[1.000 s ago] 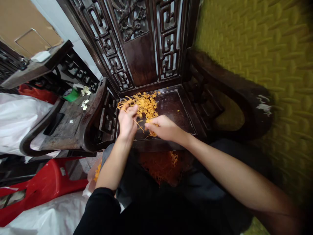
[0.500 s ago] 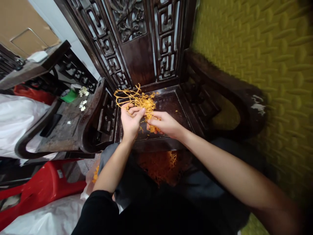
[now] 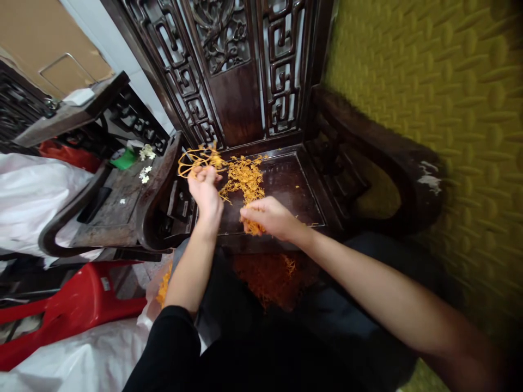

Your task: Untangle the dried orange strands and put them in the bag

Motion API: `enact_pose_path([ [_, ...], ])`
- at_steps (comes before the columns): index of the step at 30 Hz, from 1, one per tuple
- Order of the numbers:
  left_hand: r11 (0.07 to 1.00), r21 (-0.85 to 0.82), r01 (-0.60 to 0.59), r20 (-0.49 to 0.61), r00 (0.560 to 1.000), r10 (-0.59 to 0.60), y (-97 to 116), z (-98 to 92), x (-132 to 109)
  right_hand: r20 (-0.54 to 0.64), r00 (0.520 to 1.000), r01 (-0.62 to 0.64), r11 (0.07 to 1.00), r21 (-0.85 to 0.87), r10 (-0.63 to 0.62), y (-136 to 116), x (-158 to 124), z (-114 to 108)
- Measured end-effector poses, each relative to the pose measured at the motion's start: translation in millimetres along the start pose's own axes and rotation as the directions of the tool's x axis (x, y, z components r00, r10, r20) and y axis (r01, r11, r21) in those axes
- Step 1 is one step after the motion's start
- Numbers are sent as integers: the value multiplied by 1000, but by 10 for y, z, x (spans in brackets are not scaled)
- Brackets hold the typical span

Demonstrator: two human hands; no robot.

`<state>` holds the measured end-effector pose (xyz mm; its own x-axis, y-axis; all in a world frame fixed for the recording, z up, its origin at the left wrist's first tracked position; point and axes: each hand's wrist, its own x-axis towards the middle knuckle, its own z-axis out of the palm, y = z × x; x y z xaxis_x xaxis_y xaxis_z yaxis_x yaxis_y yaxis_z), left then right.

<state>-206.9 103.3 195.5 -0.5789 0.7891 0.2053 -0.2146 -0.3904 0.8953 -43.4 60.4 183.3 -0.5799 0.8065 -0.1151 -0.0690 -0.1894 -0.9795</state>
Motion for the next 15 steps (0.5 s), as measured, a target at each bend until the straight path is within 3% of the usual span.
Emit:
enact_pose_path([
  [1, 999, -12, 34, 2, 999, -34, 32, -23, 76, 22, 1000, -20, 1000, -15, 20, -4, -8, -6],
  [3, 992, 16, 129, 117, 985, -130, 96, -54, 117, -32, 999, -40, 999, 1, 40, -23, 4, -75],
  [5, 978, 72, 194, 256, 944, -206, 137, -52, 13, -192, 981, 4, 998, 59, 8, -48, 41, -190],
  [7, 972, 121, 200, 350, 908, -230, 146, -22, -163, -355, 933, 95, 991, 97, -55, -61, 82, -287],
  [11, 974, 200, 105, 378, 909, -176, 108, 55, -434, -469, 873, 183, 981, 65, -132, -38, 137, -262],
  [13, 969, 239, 55, 363, 921, -142, 79, 79, -485, -500, 843, 218, 976, -17, -197, -19, 152, -171],
  [15, 965, 260, 26, 368, 922, -123, 49, 93, -504, -534, 784, 277, 948, -155, -317, -2, 154, -81],
])
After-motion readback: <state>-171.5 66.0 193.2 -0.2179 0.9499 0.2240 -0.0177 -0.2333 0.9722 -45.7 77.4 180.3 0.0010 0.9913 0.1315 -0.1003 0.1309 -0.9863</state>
